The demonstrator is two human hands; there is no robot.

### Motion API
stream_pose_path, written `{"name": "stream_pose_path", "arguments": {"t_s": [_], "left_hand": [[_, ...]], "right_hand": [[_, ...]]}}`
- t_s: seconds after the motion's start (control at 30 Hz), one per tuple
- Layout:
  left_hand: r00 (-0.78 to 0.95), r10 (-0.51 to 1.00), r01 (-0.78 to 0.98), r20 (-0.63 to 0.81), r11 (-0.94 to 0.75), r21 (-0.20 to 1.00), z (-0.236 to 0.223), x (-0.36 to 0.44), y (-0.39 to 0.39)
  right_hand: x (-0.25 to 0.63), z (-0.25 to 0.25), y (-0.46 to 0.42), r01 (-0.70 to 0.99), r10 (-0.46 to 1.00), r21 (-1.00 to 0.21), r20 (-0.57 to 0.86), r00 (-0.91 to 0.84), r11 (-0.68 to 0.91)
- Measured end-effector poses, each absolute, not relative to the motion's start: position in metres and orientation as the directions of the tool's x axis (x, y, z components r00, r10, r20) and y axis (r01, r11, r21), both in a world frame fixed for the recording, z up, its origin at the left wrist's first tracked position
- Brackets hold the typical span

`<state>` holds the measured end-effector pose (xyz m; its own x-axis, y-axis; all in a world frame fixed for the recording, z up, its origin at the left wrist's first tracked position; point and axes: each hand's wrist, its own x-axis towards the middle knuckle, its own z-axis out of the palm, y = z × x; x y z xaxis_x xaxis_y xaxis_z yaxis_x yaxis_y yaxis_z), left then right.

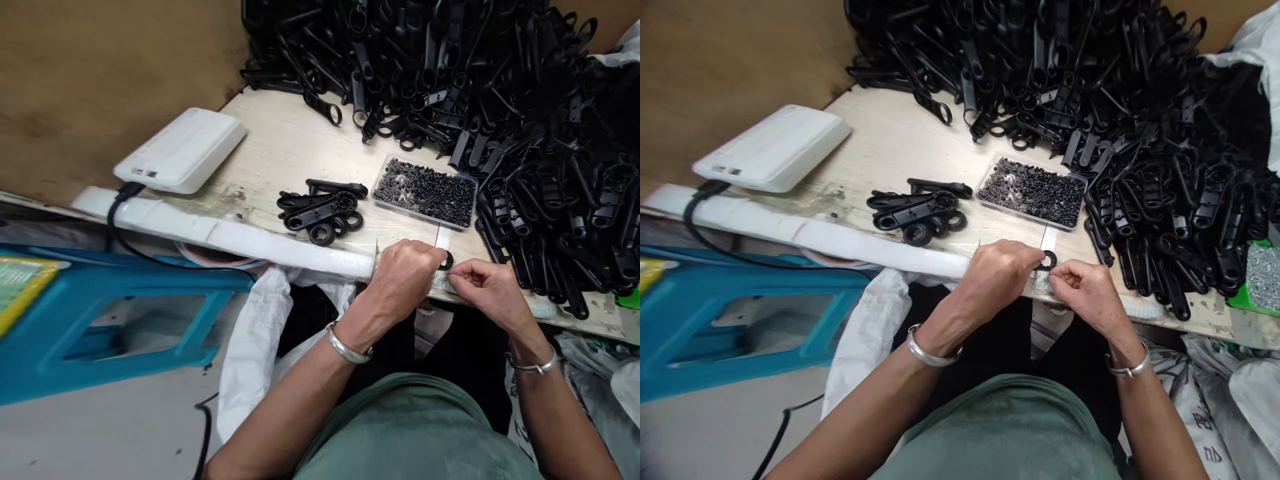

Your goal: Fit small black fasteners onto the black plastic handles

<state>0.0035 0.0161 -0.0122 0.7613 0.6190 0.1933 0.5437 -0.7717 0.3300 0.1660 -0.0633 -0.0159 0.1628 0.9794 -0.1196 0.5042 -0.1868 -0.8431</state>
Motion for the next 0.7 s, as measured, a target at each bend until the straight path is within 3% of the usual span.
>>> {"name": "stream_pose_path", "arguments": {"t_s": [0.23,0.47,0.57,0.7], "left_hand": [[0.731,0.637,0.538,0.245,-0.759,0.368,-0.019,0.005,0.017],[0.653,0.654,0.406,0.381,-0.728,0.552,-0.020,-0.016,0.006],[0.648,0.665,0.393,0.371,-0.709,0.585,-0.023,-0.021,0.000],[0.625,0.698,0.430,0.351,-0.682,0.591,-0.029,-0.019,-0.001]], "right_hand": [[0.166,-0.015,-0.059,0.493,0.968,-0.837,-0.165,0.187,-0.238],[0.163,-0.013,-0.065,0.424,0.961,-0.877,-0.130,0.245,-0.227],[0.163,-0.014,-0.068,0.541,0.968,-0.825,-0.023,0.252,-0.160],[0.161,-0.012,-0.069,0.743,0.961,-0.667,0.164,0.222,-0.058]]}}
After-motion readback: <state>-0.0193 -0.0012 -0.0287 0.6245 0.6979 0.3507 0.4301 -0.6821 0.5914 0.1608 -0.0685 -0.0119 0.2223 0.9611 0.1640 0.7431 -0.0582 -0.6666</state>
